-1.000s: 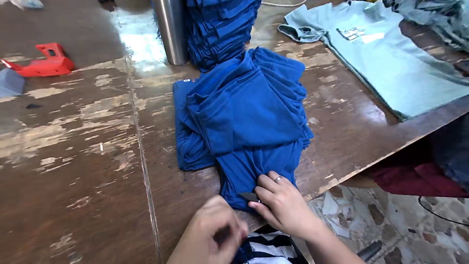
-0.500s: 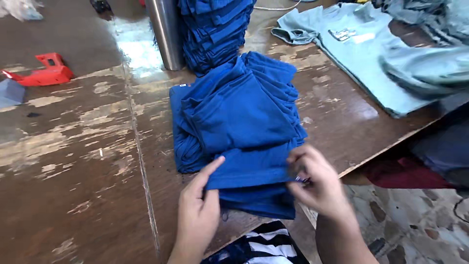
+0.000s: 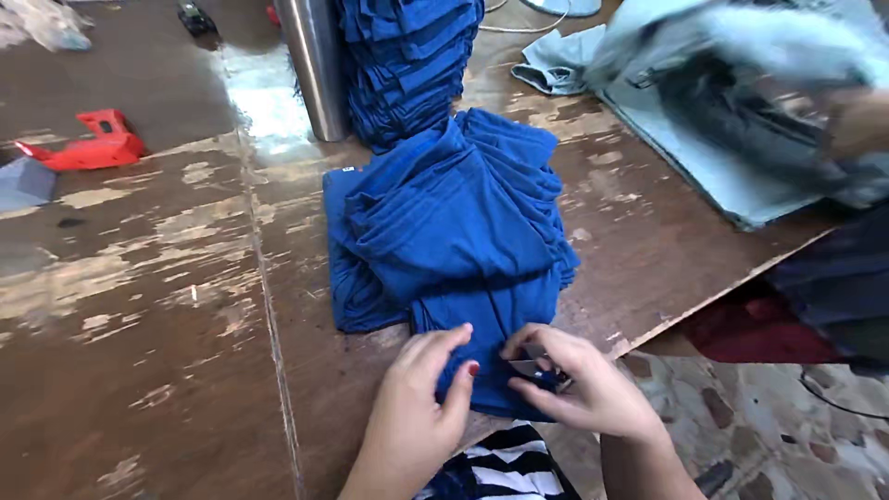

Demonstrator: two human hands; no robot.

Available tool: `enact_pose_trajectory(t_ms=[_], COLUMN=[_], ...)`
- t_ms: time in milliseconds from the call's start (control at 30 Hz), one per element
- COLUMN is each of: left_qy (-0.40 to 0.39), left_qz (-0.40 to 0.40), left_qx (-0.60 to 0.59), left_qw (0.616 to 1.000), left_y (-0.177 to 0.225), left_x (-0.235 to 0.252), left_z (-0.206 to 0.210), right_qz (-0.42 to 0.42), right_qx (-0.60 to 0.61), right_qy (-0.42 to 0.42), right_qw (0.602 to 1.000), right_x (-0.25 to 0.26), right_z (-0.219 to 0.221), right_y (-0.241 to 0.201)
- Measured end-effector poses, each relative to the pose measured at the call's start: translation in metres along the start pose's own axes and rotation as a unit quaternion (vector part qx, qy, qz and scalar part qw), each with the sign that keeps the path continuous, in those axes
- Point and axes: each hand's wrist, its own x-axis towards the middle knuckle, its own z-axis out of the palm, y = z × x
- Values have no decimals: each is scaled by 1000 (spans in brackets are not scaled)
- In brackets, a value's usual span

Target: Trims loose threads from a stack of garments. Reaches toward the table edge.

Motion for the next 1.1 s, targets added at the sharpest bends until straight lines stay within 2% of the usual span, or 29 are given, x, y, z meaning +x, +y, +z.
enact_pose_trajectory(t_ms=[67,133,300,467,567,633,733,800,867,933,1000,1100], left_qy=[-35,-9,35,61,71,71,77,80,77,68,84,94], left_qz=[-39,-63,-73,-52,-47,-41,-7,-6,-46,-106,-157,-151], left_qx=[128,180,180,180,178,181,164,120,8,-153,-287,-431], left_qw=[990,982,980,980,980,980,983,990,996,980,941,884], left_y=[-3,-7,-12,-15,-17,-17,-19,-19,-17,-14,-12,-15], left_x=[-5,-5,-5,-8,-9,-10,-10,-9,-7,-5,-4,-6], left_z=[17,30,29,29,28,28,28,26,23,15,11,11], right_qz=[25,28,22,32,-10,-42,-60,-43,3,38,27,-5], right_qx=[-21,11,59,-41,5,72,147,147,101,60,56,99], right_qy=[-15,14,12,-39,-55,-7,128,213,255,192,98,53], right_qw=[999,999,998,998,998,996,979,965,962,979,993,994], right_x=[-9,-13,-8,1,5,8,18,28,35,36,35,31], right_z=[10,17,14,17,10,4,-2,3,18,36,48,47], right_y=[14,23,13,7,-4,-11,-11,-5,0,7,9,2])
